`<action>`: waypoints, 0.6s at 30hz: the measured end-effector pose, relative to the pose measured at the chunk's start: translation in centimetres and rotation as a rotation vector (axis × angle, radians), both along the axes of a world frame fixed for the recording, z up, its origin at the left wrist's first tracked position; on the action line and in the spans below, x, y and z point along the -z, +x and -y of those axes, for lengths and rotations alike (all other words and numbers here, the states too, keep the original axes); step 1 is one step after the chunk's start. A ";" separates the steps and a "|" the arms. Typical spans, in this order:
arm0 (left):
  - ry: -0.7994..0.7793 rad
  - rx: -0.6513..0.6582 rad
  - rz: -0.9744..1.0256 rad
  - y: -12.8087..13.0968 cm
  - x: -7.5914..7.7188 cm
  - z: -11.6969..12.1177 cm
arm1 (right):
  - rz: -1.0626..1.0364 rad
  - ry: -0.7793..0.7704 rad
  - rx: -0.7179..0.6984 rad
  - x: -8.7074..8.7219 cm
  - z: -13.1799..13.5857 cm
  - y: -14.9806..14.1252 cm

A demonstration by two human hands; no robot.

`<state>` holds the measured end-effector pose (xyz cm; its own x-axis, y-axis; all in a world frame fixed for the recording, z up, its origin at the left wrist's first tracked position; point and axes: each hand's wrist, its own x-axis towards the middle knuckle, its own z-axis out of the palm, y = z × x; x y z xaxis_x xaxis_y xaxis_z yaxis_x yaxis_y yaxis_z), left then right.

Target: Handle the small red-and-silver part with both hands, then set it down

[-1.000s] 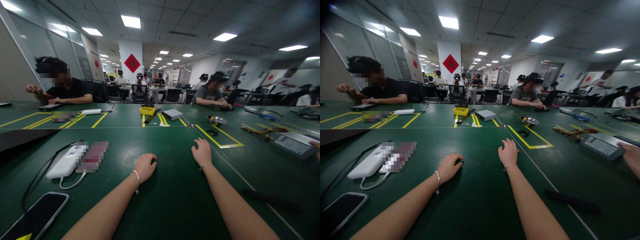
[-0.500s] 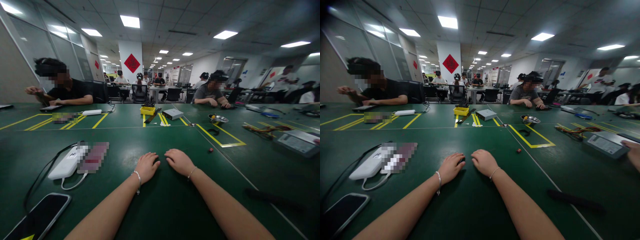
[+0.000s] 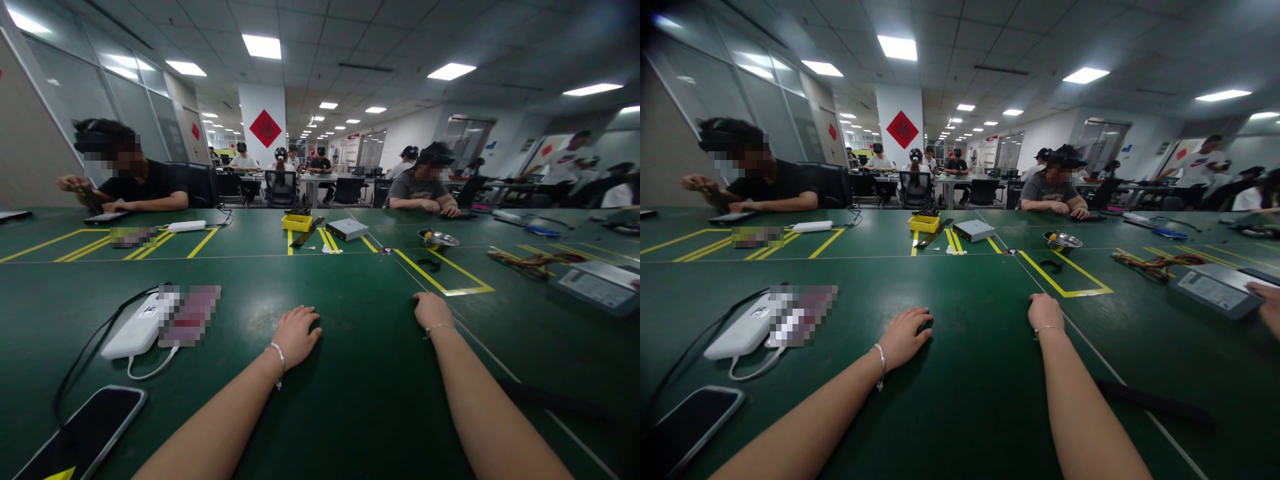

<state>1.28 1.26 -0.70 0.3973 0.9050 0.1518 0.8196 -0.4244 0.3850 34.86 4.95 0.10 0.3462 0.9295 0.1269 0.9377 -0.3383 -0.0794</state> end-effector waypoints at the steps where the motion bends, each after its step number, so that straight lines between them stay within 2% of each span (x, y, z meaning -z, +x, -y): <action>1: 0.001 0.006 0.004 0.0 0.0 0.0 | -0.013 0.012 0.008 0.0 0.0 -0.1; 12: 0.019 0.012 0.031 0.0 0.2 -0.1 | -0.174 0.143 0.075 0.4 -0.1 0.1; 18: 0.022 0.010 0.034 0.0 0.2 -0.2 | -0.182 0.224 0.102 -0.2 -0.2 -0.3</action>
